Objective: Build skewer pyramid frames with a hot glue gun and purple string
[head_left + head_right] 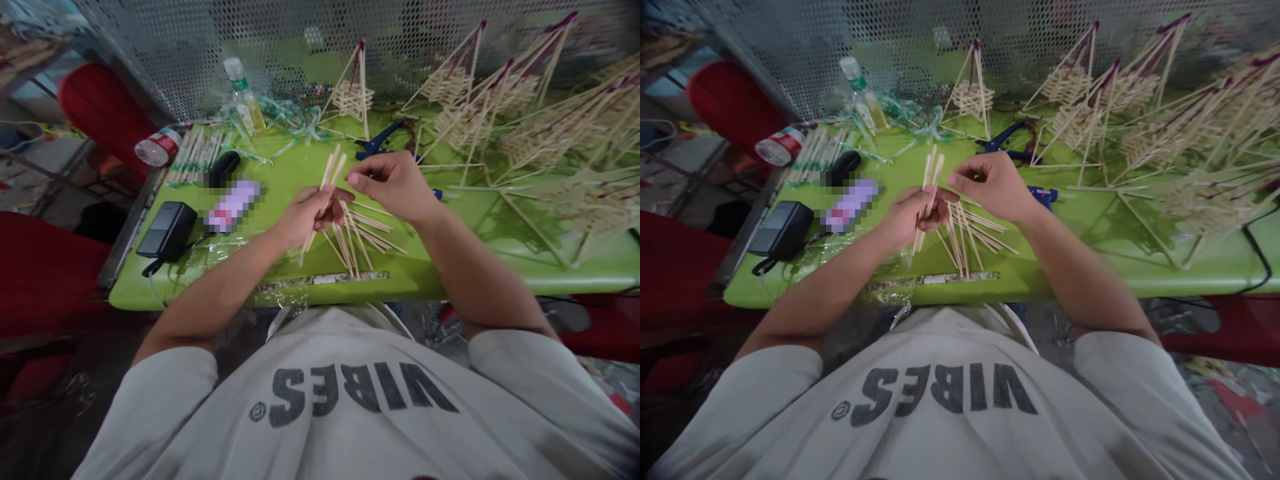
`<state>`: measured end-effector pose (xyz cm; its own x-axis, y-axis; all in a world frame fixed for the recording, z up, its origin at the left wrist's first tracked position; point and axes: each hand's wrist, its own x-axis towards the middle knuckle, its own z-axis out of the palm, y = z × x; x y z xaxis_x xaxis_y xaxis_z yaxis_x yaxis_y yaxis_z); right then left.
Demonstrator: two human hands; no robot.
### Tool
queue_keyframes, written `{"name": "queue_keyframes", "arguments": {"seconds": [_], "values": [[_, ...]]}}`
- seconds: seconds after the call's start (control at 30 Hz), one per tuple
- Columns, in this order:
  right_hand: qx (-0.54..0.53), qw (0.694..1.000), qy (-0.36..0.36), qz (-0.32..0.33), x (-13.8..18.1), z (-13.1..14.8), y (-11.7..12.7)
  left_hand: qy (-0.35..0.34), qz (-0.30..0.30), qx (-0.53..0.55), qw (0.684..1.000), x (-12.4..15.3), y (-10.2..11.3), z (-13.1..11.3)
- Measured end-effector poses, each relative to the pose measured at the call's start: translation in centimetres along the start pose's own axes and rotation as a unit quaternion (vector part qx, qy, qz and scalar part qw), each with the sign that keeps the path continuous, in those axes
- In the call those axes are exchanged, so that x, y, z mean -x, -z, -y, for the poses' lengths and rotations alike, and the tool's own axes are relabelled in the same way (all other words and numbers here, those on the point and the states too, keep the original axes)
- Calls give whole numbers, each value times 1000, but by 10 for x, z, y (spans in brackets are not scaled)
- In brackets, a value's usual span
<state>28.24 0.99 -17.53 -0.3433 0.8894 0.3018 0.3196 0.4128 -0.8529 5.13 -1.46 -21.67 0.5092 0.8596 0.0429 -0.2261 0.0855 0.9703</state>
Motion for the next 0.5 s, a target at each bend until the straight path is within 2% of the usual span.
{"name": "queue_keyframes", "arguments": {"seconds": [0.13,0.27,0.37,0.5], "values": [[-80,996,-11,29,15,19,-18,23,78,-17,997,3,-5,-1],[-73,997,-27,13,19,21,-28,0,87,-37,995,3,-9,-2],[-50,997,-23,-48,14,18,-21,-1,58,-51,997,2,-7,-2],[-94,987,-34,-124,2,9,9,-20,-66,-75,995,0,2,-2]]}}
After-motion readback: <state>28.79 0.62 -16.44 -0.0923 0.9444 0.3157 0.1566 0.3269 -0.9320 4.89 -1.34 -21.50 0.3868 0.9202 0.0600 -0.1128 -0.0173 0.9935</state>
